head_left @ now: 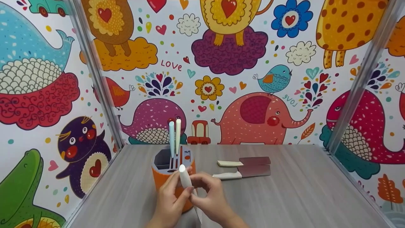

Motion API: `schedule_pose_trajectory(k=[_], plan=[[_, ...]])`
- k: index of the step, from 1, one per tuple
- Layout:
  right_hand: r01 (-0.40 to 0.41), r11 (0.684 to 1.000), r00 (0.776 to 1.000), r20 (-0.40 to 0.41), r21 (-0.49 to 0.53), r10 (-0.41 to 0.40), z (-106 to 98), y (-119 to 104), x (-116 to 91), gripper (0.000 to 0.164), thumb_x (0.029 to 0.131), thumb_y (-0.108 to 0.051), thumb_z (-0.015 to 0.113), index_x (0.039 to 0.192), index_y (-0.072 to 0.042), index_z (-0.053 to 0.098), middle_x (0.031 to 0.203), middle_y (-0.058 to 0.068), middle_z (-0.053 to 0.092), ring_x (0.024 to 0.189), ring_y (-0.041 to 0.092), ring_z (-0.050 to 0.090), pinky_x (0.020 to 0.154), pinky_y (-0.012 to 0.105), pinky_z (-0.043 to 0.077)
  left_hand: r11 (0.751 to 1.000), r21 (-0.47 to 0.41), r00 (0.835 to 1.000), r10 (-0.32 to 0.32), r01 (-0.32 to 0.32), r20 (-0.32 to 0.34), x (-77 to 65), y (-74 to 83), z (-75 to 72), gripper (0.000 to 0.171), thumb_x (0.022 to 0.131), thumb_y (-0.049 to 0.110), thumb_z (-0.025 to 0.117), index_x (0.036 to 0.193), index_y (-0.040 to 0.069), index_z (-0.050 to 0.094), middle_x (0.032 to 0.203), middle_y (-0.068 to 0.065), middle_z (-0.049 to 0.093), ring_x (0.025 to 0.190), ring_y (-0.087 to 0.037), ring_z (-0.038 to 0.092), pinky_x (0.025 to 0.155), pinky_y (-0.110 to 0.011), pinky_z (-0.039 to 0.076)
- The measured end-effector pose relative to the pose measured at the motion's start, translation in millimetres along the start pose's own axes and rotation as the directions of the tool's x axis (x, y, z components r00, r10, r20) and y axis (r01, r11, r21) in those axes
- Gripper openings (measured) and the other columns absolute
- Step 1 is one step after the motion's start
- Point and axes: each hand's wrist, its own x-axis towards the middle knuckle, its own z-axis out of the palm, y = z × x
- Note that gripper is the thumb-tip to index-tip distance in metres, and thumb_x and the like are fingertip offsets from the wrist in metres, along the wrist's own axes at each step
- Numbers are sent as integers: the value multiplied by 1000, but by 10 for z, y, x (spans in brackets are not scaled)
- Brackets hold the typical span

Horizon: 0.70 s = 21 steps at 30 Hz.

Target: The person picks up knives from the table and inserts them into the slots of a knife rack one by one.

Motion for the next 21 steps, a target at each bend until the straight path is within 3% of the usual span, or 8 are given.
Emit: schedule_pose_trajectory(k=[4,7,11,16,18,21], plan=[[12,1000,999,-30,16,-11,45,15,1,28,87,2,79,113,-8,75,107,11,77,94,10,73,87,32,65,996,63,998,-67,67,-12,-18,92,-7,35,102,17,72,135,4,68,124,-7,75,105,-11,72,89,-24,63],[-2,999,998,-56,39,5,86,27,-5,26,89,1,79,113,-5,74,107,14,76,95,11,73,88,32,65,989,122,996,-77,81,-34,-28,161,-15,35,102,18,72,133,2,69,119,-6,76,98,-10,71,81,-29,66],[-36,997,998,-49,70,39,101,41,-2,27,90,-2,80,115,-3,71,110,16,75,98,14,73,91,32,64,981,172,996,-82,88,-45,-26,215,-25,36,101,15,74,132,-1,69,119,-8,76,99,-16,73,85,-38,66],[-50,992,999,12,119,49,-15,99,49,27,92,-2,77,117,-1,68,108,10,74,94,12,72,87,29,64,976,157,988,-152,151,-4,-30,237,-49,42,103,17,71,137,-7,65,125,-17,75,105,-25,74,90,-43,65],[-45,988,999,-21,149,49,-77,150,66,27,91,2,74,116,4,67,103,5,73,89,9,69,81,26,63,971,136,979,-201,196,19,-29,242,-61,43,104,17,69,139,-7,63,126,-17,75,106,-25,74,93,-43,64],[-47,982,982,-170,181,78,-171,275,99,23,91,5,72,113,10,66,95,1,69,85,9,67,77,23,60,954,103,956,-289,283,53,-10,258,-47,41,106,17,66,140,-6,60,126,-15,76,108,-24,76,97,-43,63]])
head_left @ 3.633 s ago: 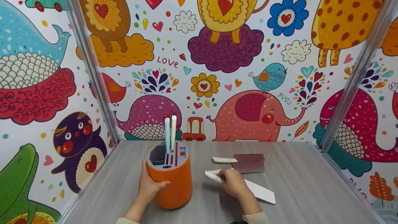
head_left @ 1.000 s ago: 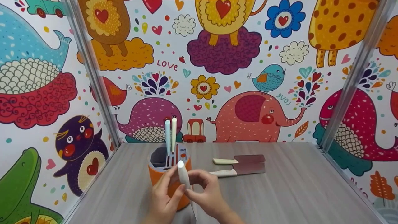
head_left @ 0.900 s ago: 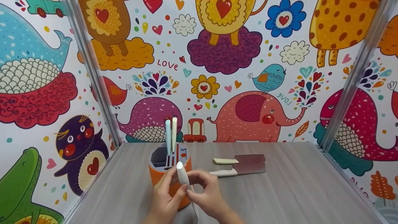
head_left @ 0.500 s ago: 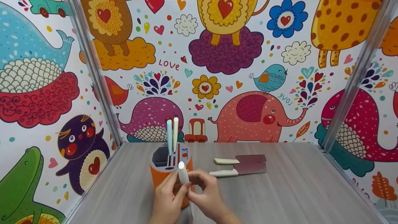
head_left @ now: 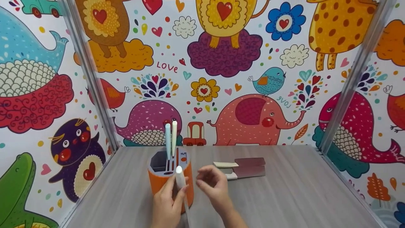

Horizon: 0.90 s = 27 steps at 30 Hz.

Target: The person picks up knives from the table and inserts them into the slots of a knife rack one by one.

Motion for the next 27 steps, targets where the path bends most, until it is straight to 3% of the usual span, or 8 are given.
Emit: schedule_pose_trajectory(k=[2,4,7,12,17,21,27], plan=[[-12,1000,991,-132,10,14,-12,130,33,23,92,6,72,113,11,65,94,2,68,86,10,66,77,23,60,998,-16,998,-59,59,21,3,7,-24,41,108,17,63,141,-5,57,126,-13,76,110,-23,76,99,-42,61],[-53,998,972,-227,17,56,-33,291,54,26,92,5,73,117,10,65,99,6,68,93,13,66,82,24,60,998,-23,998,-56,56,-11,2,-9,-16,39,107,16,64,140,-5,58,123,-12,76,108,-22,77,97,-40,63],[-126,992,959,-255,2,122,-106,566,58,38,92,4,75,127,8,63,113,14,69,105,16,66,90,26,60,997,-52,998,-54,52,-39,-7,-29,12,39,108,16,63,139,-5,57,121,-13,76,107,-22,77,94,-37,64],[-236,970,969,-90,-52,231,-266,962,57,63,91,-2,75,149,3,52,145,22,62,130,32,62,110,44,57,993,-104,997,-66,61,-47,0,-22,44,40,109,17,60,142,-4,54,124,-14,74,109,-20,77,96,-37,63],[-277,959,956,81,-66,282,-369,1163,26,82,86,-3,72,161,0,38,161,31,45,147,52,45,118,64,45,993,-120,995,-27,15,-94,-7,3,74,38,109,15,61,141,-4,55,124,-11,74,107,-18,77,96,-38,63],[-293,952,935,178,-92,306,-323,1212,-5,93,80,-2,73,164,-2,33,165,33,37,151,54,38,121,70,38,992,-126,990,9,-27,-142,-23,32,36,37,107,11,62,140,-6,56,122,-12,74,104,-18,78,94,-36,64],[-323,939,911,231,-118,342,-178,1240,-17,99,86,-21,85,166,-5,30,168,26,38,152,49,40,123,68,36,996,-67,983,40,-52,-179,-22,96,-45,35,106,9,64,138,-5,58,120,-11,75,102,-18,77,92,-35,64]])
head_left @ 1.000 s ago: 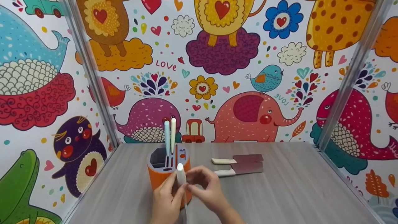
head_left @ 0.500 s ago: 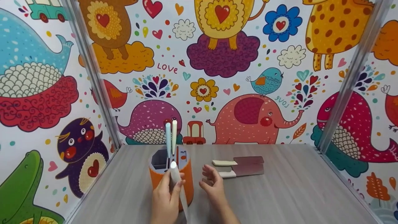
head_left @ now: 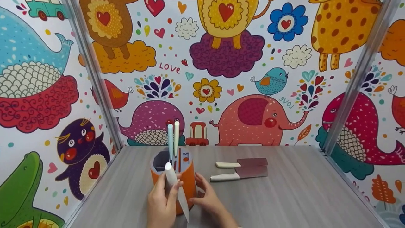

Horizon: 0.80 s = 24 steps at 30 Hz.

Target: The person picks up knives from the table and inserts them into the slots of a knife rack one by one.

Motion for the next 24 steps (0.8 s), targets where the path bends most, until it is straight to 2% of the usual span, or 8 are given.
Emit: schedule_pose_trajectory(k=[5,9,16,20,24], plan=[[48,999,999,-14,-22,-49,89,17,59,102,87,-31,90,166,-4,31,166,23,43,150,44,44,122,66,39,998,54,998,42,-45,54,42,49,-43,37,107,14,64,139,-4,59,119,-9,77,103,-16,77,93,-37,64],[74,997,997,-15,-24,-75,151,35,75,101,86,-26,89,166,-5,32,166,23,43,151,44,43,123,63,39,995,61,997,75,-76,26,77,73,-104,38,106,10,65,139,-7,57,119,-9,77,100,-15,78,91,-37,64],[25,1000,1000,-18,-4,-25,208,49,62,98,86,-16,88,166,-10,33,165,18,45,150,40,45,124,62,39,992,70,993,108,-105,-47,159,167,-227,41,104,5,66,141,-8,55,122,-11,77,103,-22,80,92,-42,63],[5,1000,999,-37,-12,-6,181,22,47,96,85,-11,88,165,-8,35,163,20,47,149,41,46,123,63,40,990,22,988,141,-139,-70,225,265,-244,40,105,3,63,142,-6,55,124,-10,77,105,-23,79,95,-45,61],[-14,1000,999,-43,-10,13,158,6,51,93,85,-9,87,164,-10,37,162,19,48,150,41,46,122,62,40,985,-38,981,163,-168,-109,284,374,-264,41,106,0,60,146,-2,54,124,-8,76,108,-19,78,100,-39,58]])
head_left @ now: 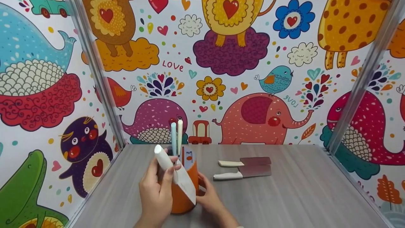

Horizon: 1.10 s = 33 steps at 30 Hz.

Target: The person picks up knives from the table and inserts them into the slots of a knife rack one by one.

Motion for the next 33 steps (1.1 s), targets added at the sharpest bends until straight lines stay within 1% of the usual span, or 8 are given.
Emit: schedule_pose_trajectory(k=[5,8,9,14,16,22,28,33], plan=[[-12,1000,1000,4,-3,12,-24,16,-2,96,85,-11,89,165,-9,36,162,18,48,149,39,47,123,61,41,996,-51,995,76,-79,-71,57,99,-34,40,104,-5,60,144,-3,56,124,-13,74,112,-7,75,102,-24,55],[-28,1000,1000,1,3,28,-26,28,-2,97,85,-15,91,164,-8,36,162,18,49,149,39,47,123,60,42,987,-71,982,136,-146,-133,92,140,-90,40,103,-8,59,143,-7,55,123,-16,74,111,-5,75,101,-20,54],[-33,999,999,-1,5,33,-28,29,-2,97,85,-17,91,164,-8,37,162,17,49,148,38,48,122,59,42,984,-70,976,149,-162,-156,103,151,-112,40,103,-9,59,142,-8,55,123,-13,75,110,-4,75,102,-19,54],[-27,999,1000,0,16,27,-44,26,15,96,85,-20,92,163,-7,38,161,18,50,147,38,49,122,59,43,984,-98,960,120,-149,-254,155,197,-182,40,102,-12,58,141,-14,54,122,8,75,107,-3,76,105,-19,53],[-24,999,1000,3,24,24,-48,19,17,95,86,-21,91,163,-7,38,161,18,50,147,38,49,122,60,43,985,-108,955,98,-133,-280,169,207,-186,39,101,-13,58,139,-17,53,121,8,75,107,-4,77,106,-20,53],[-35,999,999,14,31,35,-43,6,13,92,88,-21,89,163,-7,37,162,18,48,148,39,48,122,60,42,984,-126,941,80,-128,-328,204,278,-174,35,103,-11,56,137,-16,53,122,1,75,109,-8,77,107,-21,53],[-42,998,999,10,36,42,-55,2,19,92,88,-27,89,163,-9,39,162,16,49,148,36,48,123,59,42,981,-102,928,121,-167,-351,268,313,-175,33,103,-11,56,136,-14,56,123,2,75,111,-9,76,107,-21,53],[-39,998,999,0,43,39,-44,-5,17,92,87,-25,90,163,-11,40,162,15,50,148,36,48,123,58,42,982,-59,930,148,-178,-337,293,283,-162,36,102,-13,57,138,-12,56,126,4,74,113,-8,75,108,-20,52]])
